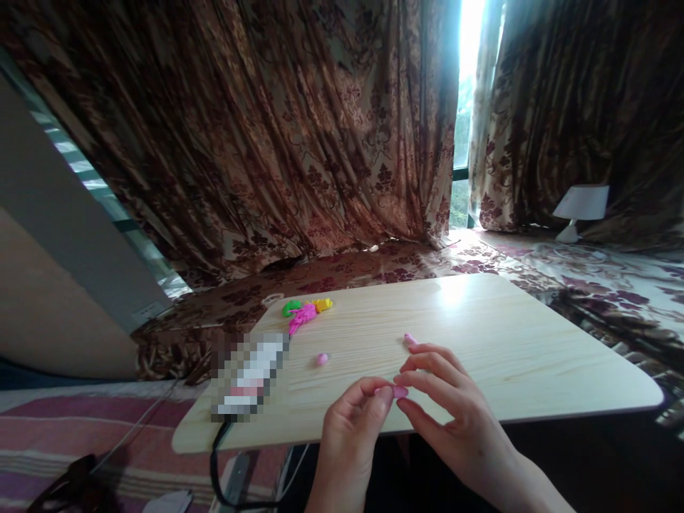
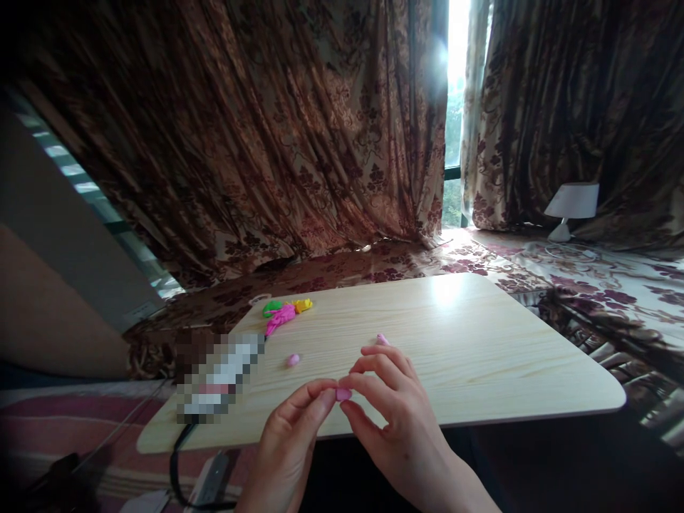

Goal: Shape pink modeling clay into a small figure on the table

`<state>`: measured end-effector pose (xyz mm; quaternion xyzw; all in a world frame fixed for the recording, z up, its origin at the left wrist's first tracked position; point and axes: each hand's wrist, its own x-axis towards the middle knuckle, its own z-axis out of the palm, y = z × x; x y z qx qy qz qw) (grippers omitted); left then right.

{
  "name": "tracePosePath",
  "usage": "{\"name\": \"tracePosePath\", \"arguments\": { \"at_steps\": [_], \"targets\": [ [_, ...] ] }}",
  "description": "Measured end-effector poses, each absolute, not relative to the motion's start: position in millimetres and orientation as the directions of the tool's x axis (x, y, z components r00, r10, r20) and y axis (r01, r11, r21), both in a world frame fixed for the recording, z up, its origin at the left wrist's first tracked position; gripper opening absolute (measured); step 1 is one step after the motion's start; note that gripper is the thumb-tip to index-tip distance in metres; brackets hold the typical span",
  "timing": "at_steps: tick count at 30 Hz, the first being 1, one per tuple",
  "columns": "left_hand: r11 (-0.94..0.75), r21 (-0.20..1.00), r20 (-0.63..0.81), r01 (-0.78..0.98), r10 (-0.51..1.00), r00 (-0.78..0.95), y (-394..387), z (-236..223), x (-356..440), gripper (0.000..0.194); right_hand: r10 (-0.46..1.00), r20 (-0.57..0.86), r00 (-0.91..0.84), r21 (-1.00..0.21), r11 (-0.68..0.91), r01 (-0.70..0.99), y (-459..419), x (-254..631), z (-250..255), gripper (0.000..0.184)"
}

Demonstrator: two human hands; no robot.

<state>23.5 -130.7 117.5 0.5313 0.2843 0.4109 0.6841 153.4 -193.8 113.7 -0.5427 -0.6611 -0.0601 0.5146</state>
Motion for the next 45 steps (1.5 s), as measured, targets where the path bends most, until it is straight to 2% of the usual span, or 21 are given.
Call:
{"name": "tracePosePath", "arguments": {
  "at_steps": [11, 21, 26, 31, 45],
  "targets": [
    [-0.035, 0.977, 0.137, -0.212, 0.86, 0.492, -130.7, 115.0, 20.5, 0.016, 0.596, 0.8, 0.063, -0.43, 0.497, 0.754, -196.1, 153.7, 117.2, 0.018],
    [-0.06, 0.978, 0.154, -0.199, 0.854, 0.497, -130.4, 114.9, 21.8, 0.018, 0.606, 0.793, 0.062, -0.432, 0.487, 0.759, -193.8, 153.7, 112.6, 0.017],
    [-0.084, 0.977, 0.169, -0.194, 0.863, 0.476, -130.2, 115.2, 21.2, 0.02, 0.647, 0.76, 0.055, -0.43, 0.439, 0.789, -199.8, 156.6, 113.3, 0.036],
    [-0.062, 0.976, 0.163, -0.21, 0.845, 0.509, -131.7, 114.1, 21.4, 0.02, 0.626, 0.779, 0.028, -0.406, 0.47, 0.784, -200.2, 152.8, 115.9, 0.029],
    [-0.031, 0.981, 0.127, -0.191, 0.85, 0.512, -132.1, 115.4, 23.4, 0.02, 0.618, 0.784, 0.054, -0.437, 0.489, 0.755, -199.6, 150.2, 113.7, 0.014]
  ]
}}
